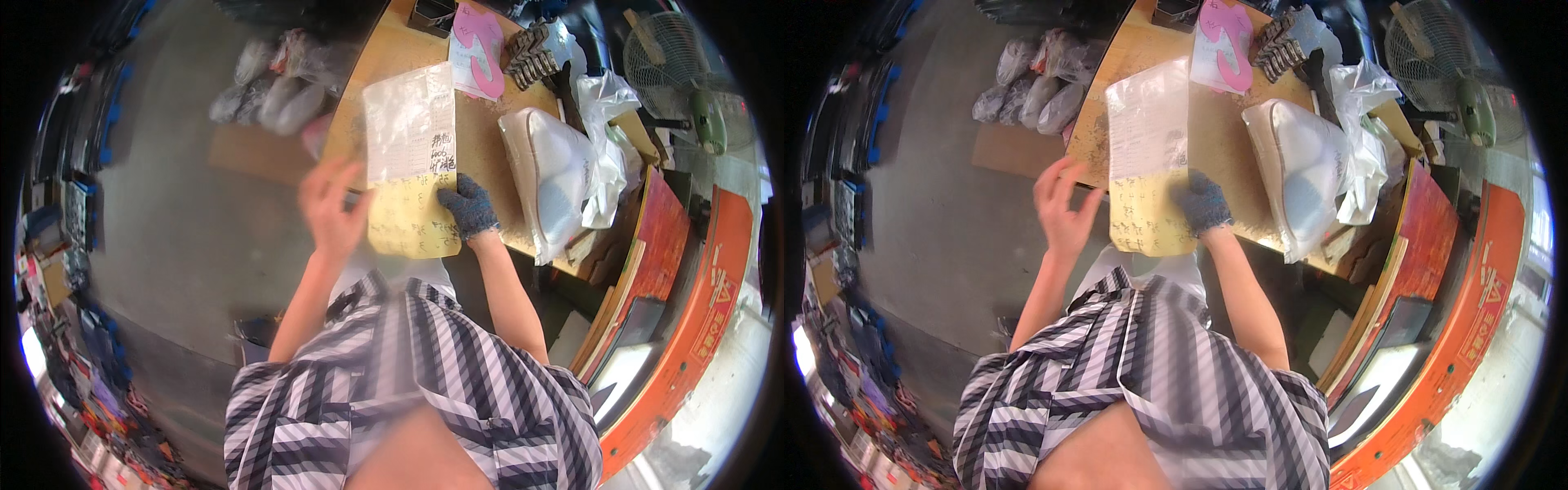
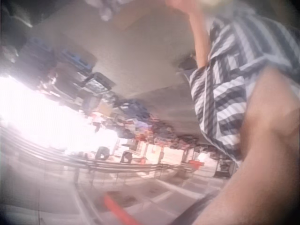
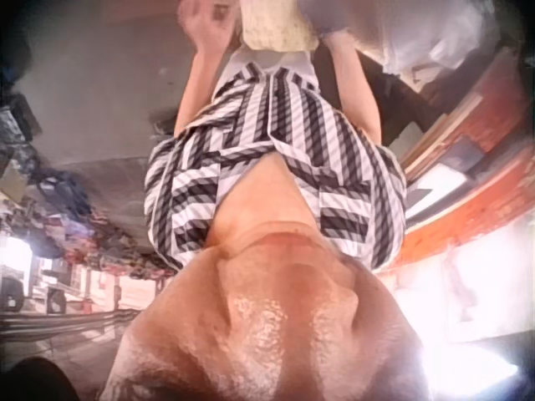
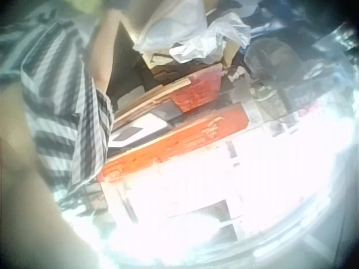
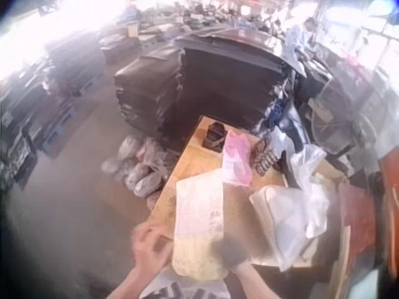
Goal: The person places a pair of white slippers into a clear plastic bag, writes on a yellow label with a black marker, and attaches the label to the bag. They then place the labeled bag on a nearby surface.
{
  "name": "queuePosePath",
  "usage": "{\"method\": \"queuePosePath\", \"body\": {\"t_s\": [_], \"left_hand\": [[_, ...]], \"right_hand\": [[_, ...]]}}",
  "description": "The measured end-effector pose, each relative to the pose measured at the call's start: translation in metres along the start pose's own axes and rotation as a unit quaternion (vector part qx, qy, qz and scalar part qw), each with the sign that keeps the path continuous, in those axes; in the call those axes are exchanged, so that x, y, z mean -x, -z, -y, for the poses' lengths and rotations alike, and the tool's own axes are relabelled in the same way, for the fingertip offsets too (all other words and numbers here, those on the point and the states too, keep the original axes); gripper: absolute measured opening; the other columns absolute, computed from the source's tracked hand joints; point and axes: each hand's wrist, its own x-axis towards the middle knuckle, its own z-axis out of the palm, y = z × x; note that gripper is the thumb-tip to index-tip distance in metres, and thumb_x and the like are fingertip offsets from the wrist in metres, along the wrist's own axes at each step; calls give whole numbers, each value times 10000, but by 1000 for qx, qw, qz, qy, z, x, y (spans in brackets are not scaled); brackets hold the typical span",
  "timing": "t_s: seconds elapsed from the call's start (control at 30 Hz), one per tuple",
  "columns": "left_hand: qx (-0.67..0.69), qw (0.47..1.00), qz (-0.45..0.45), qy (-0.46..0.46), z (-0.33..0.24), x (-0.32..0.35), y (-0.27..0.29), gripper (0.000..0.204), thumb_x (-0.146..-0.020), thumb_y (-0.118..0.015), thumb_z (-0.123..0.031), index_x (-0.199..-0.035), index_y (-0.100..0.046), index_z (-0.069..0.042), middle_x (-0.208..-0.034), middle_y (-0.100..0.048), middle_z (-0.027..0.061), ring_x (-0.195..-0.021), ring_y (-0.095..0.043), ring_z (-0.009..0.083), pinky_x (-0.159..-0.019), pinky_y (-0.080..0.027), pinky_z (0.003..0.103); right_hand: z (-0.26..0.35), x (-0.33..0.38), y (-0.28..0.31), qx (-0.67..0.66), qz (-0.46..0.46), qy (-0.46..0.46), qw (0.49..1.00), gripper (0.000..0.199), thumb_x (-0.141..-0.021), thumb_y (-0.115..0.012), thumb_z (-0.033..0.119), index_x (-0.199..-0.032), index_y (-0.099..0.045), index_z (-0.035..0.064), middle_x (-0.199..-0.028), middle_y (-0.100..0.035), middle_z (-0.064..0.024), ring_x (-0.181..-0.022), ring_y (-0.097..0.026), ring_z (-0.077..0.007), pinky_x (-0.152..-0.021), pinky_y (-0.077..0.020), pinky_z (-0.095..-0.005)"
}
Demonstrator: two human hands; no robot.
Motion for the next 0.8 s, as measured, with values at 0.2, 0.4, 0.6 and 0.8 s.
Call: {"method": "queuePosePath", "body": {"t_s": [0.2,0.4,0.6,0.8], "left_hand": [[247,938,201,-136,-55,-58,-22,413,-643,-781,-123,-1035,-663,-70,-1065,-620,71,-1017,-553,263,-846,-460,348],[306,904,271,-127,-73,-59,-30,365,-663,-759,-73,-1020,-684,-89,-1001,-639,61,-949,-558,248,-798,-470,332],[382,862,331,-30,-90,-61,-37,274,-722,-730,-95,-994,-697,-106,-959,-644,57,-898,-571,232,-776,-471,328],[196,929,200,-242,-114,-55,-50,197,-764,-707,-142,-954,-698,-90,-910,-654,48,-817,-591,235,-746,-474,335]], "right_hand": [[45,55,-24,186,-106,208,954,240,-854,-584,136,-1065,-609,23,-982,-647,-163,-894,-622,-298,-783,-485,-340],[62,88,-11,177,-130,184,958,307,-833,-599,20,-1140,-599,10,-1009,-652,-83,-910,-589,-135,-814,-479,-278],[58,91,14,208,-104,169,958,302,-840,-597,26,-1141,-598,3,-978,-661,-77,-880,-605,-123,-795,-493,-279],[54,99,45,129,-84,173,973,272,-852,-589,141,-1077,-599,-11,-934,-649,-130,-820,-622,-208,-718,-510,-329]]}}
